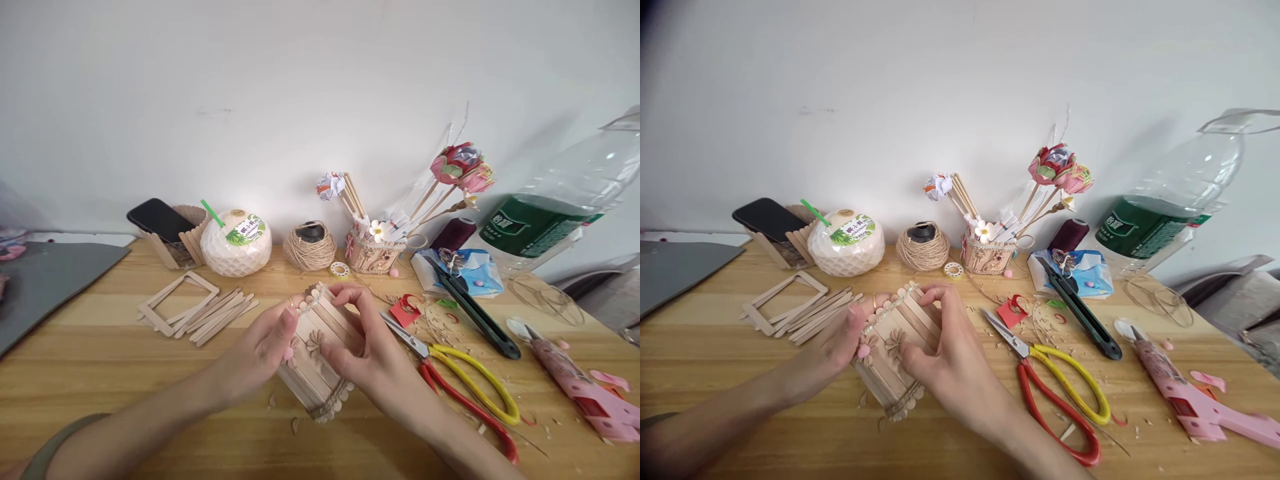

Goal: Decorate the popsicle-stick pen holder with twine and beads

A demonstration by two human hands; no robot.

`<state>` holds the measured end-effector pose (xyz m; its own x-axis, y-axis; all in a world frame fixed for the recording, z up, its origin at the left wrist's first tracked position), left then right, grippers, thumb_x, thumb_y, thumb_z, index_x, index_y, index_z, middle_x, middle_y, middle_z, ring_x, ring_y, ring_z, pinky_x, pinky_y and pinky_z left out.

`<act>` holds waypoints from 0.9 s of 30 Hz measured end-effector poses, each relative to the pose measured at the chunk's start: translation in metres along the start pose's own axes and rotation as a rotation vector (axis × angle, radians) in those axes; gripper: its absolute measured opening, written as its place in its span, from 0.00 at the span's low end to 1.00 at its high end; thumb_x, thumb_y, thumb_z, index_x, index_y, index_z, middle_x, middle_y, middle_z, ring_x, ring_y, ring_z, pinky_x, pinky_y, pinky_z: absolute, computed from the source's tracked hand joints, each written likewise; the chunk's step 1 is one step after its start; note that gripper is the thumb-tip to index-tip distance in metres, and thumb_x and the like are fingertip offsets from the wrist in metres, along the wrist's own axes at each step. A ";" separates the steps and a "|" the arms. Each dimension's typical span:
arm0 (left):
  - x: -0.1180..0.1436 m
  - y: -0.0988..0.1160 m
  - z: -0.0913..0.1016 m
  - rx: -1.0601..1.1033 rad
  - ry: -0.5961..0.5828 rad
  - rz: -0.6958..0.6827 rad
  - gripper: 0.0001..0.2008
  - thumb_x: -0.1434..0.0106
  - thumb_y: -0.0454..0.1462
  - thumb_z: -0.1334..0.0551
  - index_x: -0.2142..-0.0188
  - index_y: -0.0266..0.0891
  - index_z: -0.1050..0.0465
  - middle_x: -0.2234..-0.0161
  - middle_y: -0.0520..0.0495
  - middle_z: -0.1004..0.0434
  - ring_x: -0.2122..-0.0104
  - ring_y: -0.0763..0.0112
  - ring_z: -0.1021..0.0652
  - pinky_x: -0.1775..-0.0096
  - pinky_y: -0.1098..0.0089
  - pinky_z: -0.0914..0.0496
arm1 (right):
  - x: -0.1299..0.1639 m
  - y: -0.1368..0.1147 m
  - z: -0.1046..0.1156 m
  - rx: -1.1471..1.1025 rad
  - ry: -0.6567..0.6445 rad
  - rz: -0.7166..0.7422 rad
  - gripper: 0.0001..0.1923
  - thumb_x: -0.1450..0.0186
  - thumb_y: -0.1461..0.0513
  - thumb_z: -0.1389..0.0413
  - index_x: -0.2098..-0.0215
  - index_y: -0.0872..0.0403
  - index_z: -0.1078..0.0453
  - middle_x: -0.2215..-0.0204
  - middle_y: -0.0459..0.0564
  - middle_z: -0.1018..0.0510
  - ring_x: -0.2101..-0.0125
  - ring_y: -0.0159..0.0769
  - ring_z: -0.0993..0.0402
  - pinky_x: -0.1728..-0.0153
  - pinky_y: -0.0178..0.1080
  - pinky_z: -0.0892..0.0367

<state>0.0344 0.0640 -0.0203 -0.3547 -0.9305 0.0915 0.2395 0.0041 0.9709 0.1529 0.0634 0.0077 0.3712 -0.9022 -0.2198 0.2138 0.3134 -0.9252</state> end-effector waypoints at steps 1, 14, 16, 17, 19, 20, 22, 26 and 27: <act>0.000 0.000 0.001 -0.005 0.008 -0.004 0.40 0.43 0.63 0.59 0.48 0.37 0.35 0.77 0.53 0.40 0.75 0.69 0.37 0.69 0.67 0.37 | 0.000 0.000 0.000 -0.015 0.001 0.000 0.16 0.44 0.68 0.49 0.61 0.49 0.49 0.55 0.47 0.39 0.55 0.36 0.39 0.55 0.40 0.41; -0.001 0.003 -0.002 0.024 -0.013 -0.003 0.41 0.45 0.64 0.59 0.47 0.37 0.36 0.76 0.53 0.40 0.74 0.69 0.37 0.70 0.68 0.36 | -0.002 0.000 0.002 -0.012 0.018 -0.002 0.16 0.46 0.67 0.49 0.62 0.49 0.49 0.55 0.48 0.38 0.53 0.38 0.41 0.55 0.41 0.41; -0.001 0.002 -0.001 0.021 -0.002 0.000 0.40 0.44 0.64 0.58 0.47 0.37 0.36 0.77 0.53 0.39 0.74 0.69 0.37 0.69 0.68 0.36 | -0.002 0.001 0.001 -0.011 0.019 0.004 0.16 0.45 0.67 0.49 0.61 0.49 0.49 0.55 0.48 0.39 0.54 0.38 0.40 0.56 0.41 0.41; -0.001 0.003 -0.001 0.025 -0.007 -0.004 0.40 0.44 0.64 0.58 0.47 0.38 0.36 0.76 0.53 0.38 0.75 0.69 0.37 0.69 0.68 0.35 | -0.002 0.001 0.000 -0.016 0.017 0.004 0.16 0.45 0.67 0.49 0.61 0.49 0.49 0.55 0.49 0.39 0.54 0.38 0.39 0.56 0.41 0.40; -0.001 0.004 -0.003 0.036 -0.029 -0.012 0.41 0.45 0.64 0.58 0.46 0.38 0.36 0.76 0.52 0.38 0.74 0.69 0.37 0.70 0.69 0.35 | -0.001 0.003 -0.001 -0.036 0.017 -0.007 0.15 0.45 0.67 0.50 0.62 0.49 0.49 0.55 0.49 0.39 0.56 0.37 0.38 0.58 0.41 0.39; -0.001 0.005 -0.004 0.036 -0.035 -0.015 0.41 0.45 0.64 0.58 0.47 0.38 0.36 0.76 0.52 0.38 0.75 0.70 0.37 0.70 0.69 0.36 | -0.001 0.004 -0.001 -0.043 0.022 -0.012 0.15 0.45 0.67 0.50 0.62 0.49 0.49 0.55 0.49 0.39 0.56 0.37 0.38 0.58 0.41 0.39; -0.002 0.006 -0.003 0.028 -0.032 -0.018 0.41 0.45 0.64 0.59 0.47 0.38 0.36 0.76 0.53 0.39 0.75 0.70 0.38 0.71 0.69 0.37 | -0.001 0.004 0.000 -0.057 0.033 -0.016 0.16 0.46 0.68 0.50 0.63 0.49 0.49 0.56 0.48 0.38 0.57 0.37 0.38 0.58 0.41 0.39; -0.002 0.006 -0.004 0.034 -0.046 -0.010 0.42 0.46 0.65 0.59 0.46 0.38 0.37 0.76 0.53 0.40 0.75 0.70 0.38 0.70 0.69 0.38 | -0.002 0.003 0.001 -0.093 0.019 -0.023 0.16 0.48 0.68 0.50 0.63 0.49 0.49 0.57 0.47 0.39 0.57 0.36 0.38 0.57 0.41 0.39; -0.002 0.006 -0.004 0.035 -0.049 -0.008 0.42 0.46 0.65 0.59 0.46 0.38 0.37 0.76 0.53 0.40 0.74 0.70 0.38 0.70 0.69 0.38 | -0.001 0.003 0.001 -0.093 0.013 -0.031 0.16 0.48 0.68 0.50 0.63 0.49 0.49 0.57 0.47 0.39 0.56 0.36 0.38 0.56 0.41 0.40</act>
<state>0.0403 0.0647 -0.0158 -0.4004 -0.9115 0.0940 0.2052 0.0108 0.9787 0.1538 0.0658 0.0059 0.3537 -0.9149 -0.1945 0.1401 0.2574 -0.9561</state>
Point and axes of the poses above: each hand's wrist, its own x-axis away from the middle knuckle, its own z-axis out of the back of the hand, y = z × x, the point moved 8 cm from there along -x, towards the middle knuckle
